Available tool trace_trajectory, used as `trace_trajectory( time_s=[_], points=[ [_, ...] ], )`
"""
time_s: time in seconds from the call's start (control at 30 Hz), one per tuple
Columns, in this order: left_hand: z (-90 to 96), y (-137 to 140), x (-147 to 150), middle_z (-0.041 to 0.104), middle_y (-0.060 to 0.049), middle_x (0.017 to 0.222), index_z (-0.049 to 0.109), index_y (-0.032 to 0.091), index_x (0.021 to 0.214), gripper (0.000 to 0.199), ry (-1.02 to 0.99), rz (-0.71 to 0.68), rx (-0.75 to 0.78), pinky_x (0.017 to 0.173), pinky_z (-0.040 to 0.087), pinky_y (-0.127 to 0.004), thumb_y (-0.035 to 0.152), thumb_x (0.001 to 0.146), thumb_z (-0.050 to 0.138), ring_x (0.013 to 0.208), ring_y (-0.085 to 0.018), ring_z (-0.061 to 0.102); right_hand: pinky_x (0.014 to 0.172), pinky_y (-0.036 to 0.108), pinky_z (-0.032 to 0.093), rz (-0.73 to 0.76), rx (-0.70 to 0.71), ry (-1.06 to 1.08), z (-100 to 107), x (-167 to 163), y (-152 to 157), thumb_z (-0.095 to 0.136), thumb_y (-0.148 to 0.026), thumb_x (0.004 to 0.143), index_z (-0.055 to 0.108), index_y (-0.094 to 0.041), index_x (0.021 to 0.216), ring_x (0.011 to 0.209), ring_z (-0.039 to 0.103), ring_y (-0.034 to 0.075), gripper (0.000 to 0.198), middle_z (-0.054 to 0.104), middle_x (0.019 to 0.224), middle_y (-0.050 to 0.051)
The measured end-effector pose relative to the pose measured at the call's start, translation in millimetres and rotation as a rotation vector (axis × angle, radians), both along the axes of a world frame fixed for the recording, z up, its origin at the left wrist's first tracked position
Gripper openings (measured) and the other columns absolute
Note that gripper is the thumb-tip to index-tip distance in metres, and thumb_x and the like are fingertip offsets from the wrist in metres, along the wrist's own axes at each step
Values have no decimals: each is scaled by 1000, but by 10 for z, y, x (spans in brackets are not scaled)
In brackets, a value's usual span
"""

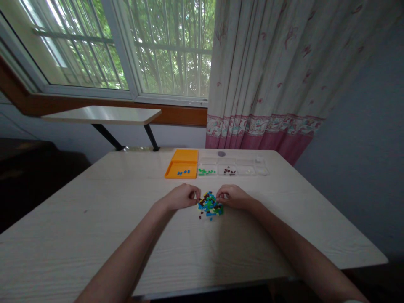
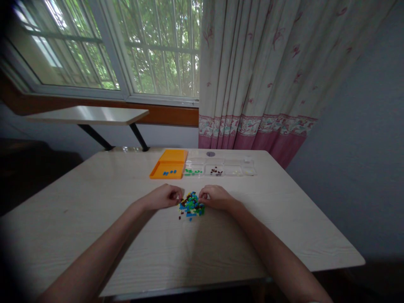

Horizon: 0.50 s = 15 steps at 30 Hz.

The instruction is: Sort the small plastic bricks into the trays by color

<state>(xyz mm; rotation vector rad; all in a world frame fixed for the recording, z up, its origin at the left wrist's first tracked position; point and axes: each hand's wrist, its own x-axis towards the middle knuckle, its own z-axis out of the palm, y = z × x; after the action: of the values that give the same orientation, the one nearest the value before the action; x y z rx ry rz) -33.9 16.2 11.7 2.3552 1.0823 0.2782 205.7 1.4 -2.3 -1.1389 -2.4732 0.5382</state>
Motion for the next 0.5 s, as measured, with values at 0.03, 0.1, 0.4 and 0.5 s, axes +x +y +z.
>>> trace_trajectory(
  time_s=[0.03, 0.1, 0.4, 0.5],
  points=[
    [0, -5, 3, 53, 2, 56, 62, 16, 75, 17, -10, 2, 8, 48, 26, -17, 23, 66, 49, 51, -8, 43, 58, 19, 36, -4, 1, 19, -3, -3, 2, 56, -29, 74, 63, -18, 79, 63, 49, 9, 14, 59, 73, 1],
    [5, -18, 17, 53, 2, 56, 62, 16, 76, 18, -38, 10, 14, 48, 26, -17, 22, 67, 48, 50, -8, 43, 57, 19, 36, -17, 3, 70, -11, -10, 8, 56, -28, 75, 63, -18, 78, 61, 48, 9, 13, 59, 72, 1],
    [-22, -141, 292, 41, 4, 49, 62, 11, 85, 24, -399, 84, -159, 43, 24, -17, 28, 73, 50, 45, -6, 34, 49, 17, 36, -103, 33, 402, -57, -159, -49, 59, -33, 72, 63, -16, 75, 53, 43, 7, 18, 53, 66, 0],
    [-40, -170, 373, 30, 7, 45, 62, 11, 85, 30, -511, 106, -253, 40, 17, -17, 36, 71, 55, 42, -4, 25, 47, 17, 35, -125, 40, 476, -48, -210, -79, 59, -35, 72, 63, -16, 74, 50, 41, 6, 19, 51, 64, 0]
  ],
)
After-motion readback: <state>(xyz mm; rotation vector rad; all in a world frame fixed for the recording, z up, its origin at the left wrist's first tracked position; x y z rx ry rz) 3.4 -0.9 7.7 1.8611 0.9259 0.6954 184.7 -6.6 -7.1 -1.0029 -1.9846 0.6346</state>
